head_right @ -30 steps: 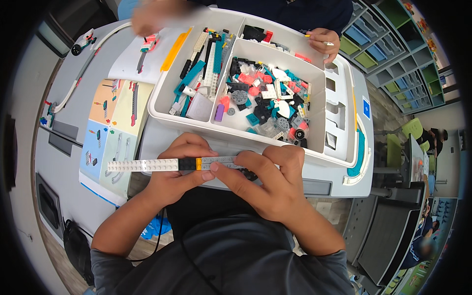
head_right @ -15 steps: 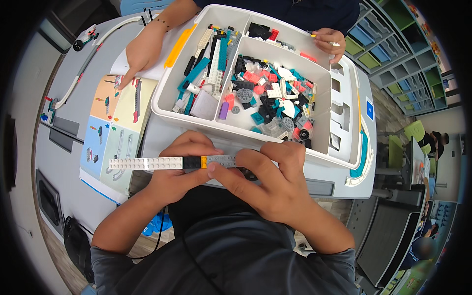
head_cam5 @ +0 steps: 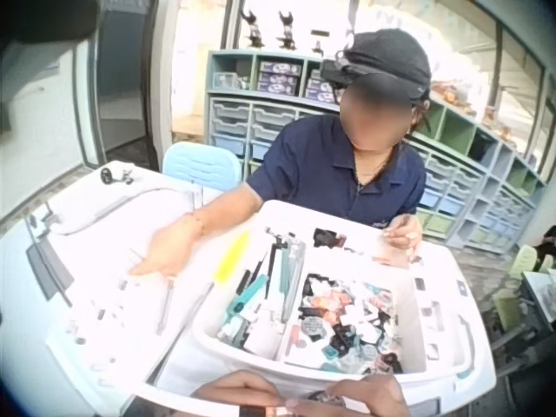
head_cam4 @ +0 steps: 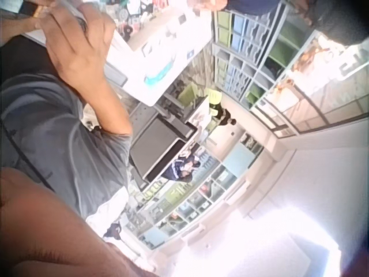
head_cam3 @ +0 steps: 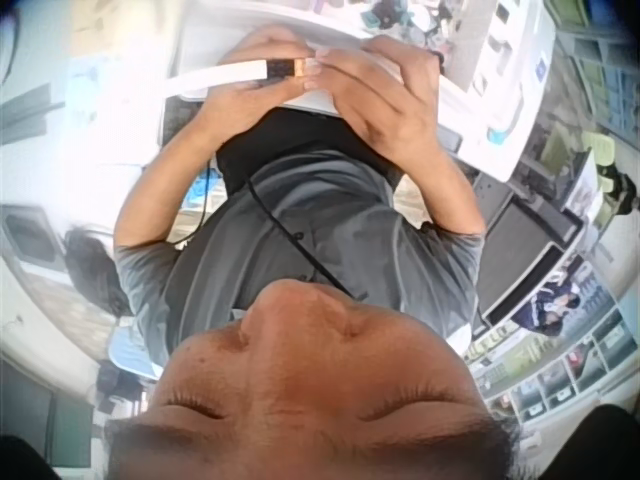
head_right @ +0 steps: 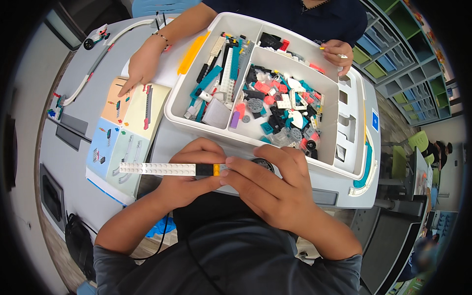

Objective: The person assembles a LEGO model by selecting pieces from a divided tray and connecting them by hand. They reference an instruction booklet on the table, pick up various bricks and beams, and attach them to a growing structure. A second person sits across the table and also handles LEGO pieces.

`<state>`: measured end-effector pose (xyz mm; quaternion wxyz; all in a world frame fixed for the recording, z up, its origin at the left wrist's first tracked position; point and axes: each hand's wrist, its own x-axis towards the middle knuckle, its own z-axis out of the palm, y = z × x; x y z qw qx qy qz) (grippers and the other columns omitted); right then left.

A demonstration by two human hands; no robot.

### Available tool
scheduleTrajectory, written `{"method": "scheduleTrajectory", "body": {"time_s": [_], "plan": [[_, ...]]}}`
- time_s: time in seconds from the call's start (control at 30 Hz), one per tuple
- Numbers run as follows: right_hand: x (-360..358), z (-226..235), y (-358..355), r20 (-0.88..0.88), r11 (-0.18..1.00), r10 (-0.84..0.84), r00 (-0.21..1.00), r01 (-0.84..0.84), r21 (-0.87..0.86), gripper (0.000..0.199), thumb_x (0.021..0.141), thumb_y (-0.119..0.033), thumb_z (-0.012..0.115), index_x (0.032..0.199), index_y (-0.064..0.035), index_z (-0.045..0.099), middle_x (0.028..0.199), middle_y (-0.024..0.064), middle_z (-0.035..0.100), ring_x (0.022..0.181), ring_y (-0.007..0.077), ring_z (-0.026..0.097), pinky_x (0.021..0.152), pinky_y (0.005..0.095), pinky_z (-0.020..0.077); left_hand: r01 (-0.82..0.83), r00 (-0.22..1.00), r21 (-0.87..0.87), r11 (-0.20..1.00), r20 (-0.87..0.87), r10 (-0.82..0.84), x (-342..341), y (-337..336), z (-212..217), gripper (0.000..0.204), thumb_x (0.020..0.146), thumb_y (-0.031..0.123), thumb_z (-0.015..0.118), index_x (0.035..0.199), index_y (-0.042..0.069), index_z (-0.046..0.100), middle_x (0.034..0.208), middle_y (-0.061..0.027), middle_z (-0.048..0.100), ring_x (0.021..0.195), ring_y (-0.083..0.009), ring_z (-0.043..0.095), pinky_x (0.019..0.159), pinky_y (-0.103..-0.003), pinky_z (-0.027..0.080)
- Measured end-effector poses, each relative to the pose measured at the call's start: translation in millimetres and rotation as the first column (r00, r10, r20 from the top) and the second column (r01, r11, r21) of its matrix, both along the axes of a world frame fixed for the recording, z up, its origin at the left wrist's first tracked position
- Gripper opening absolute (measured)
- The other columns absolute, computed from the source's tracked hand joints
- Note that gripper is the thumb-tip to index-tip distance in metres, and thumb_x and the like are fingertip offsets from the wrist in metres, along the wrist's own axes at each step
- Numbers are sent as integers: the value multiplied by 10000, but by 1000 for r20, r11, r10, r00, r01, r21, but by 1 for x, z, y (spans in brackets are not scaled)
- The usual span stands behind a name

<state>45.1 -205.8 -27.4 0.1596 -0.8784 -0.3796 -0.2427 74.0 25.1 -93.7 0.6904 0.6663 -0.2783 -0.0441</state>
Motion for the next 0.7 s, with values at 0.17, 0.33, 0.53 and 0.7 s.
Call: {"method": "scheduleTrajectory", "body": {"time_s": [0.17, 0.33, 0.53, 0.7], "plan": [[-5, 2, 2, -6, 1000, -23, 1000, 23, -6, 367, 753, -180, 841, 1117, -164, 793, 1264, -46, 738, 1070, 268, 612, 845, 418, 446, 21, 1000, -36, 999, 11, -21, -1, -1, -5, 337, 866, 60, 852, 1187, 52, 749, 1102, -91, 659, 1029, -215, 653, 904, -339, 523], [-8, 9, 1, -57, 999, -37, 998, 37, 5, 435, 734, -158, 859, 1161, -162, 777, 1256, -20, 739, 1088, 278, 619, 856, 419, 456, 30, 1000, 47, 998, 1, -30, 2, 0, -1, 384, 848, 98, 870, 1209, 69, 744, 1112, -86, 661, 1058, -234, 653, 937, -356, 524], [-11, 22, -15, -187, 956, -95, 978, 142, 256, 487, 730, -196, 879, 1188, -86, 754, 1263, 102, 733, 1109, 331, 620, 973, 437, 483, 6, 1000, 196, 981, 24, -11, 2, 1, -1, 469, 815, 156, 900, 1248, 100, 730, 1153, -87, 656, 1146, -278, 626, 1003, -398, 510], [-15, 13, -36, -217, 912, -118, 969, 192, 363, 470, 822, -255, 820, 1200, 8, 723, 1223, 183, 719, 1114, 376, 618, 1012, 480, 471, -52, 995, 274, 960, 97, 27, -1, 10, -4, 532, 789, 158, 927, 1273, 88, 719, 1240, -102, 609, 1205, -284, 584, 1046, -400, 479]]}}
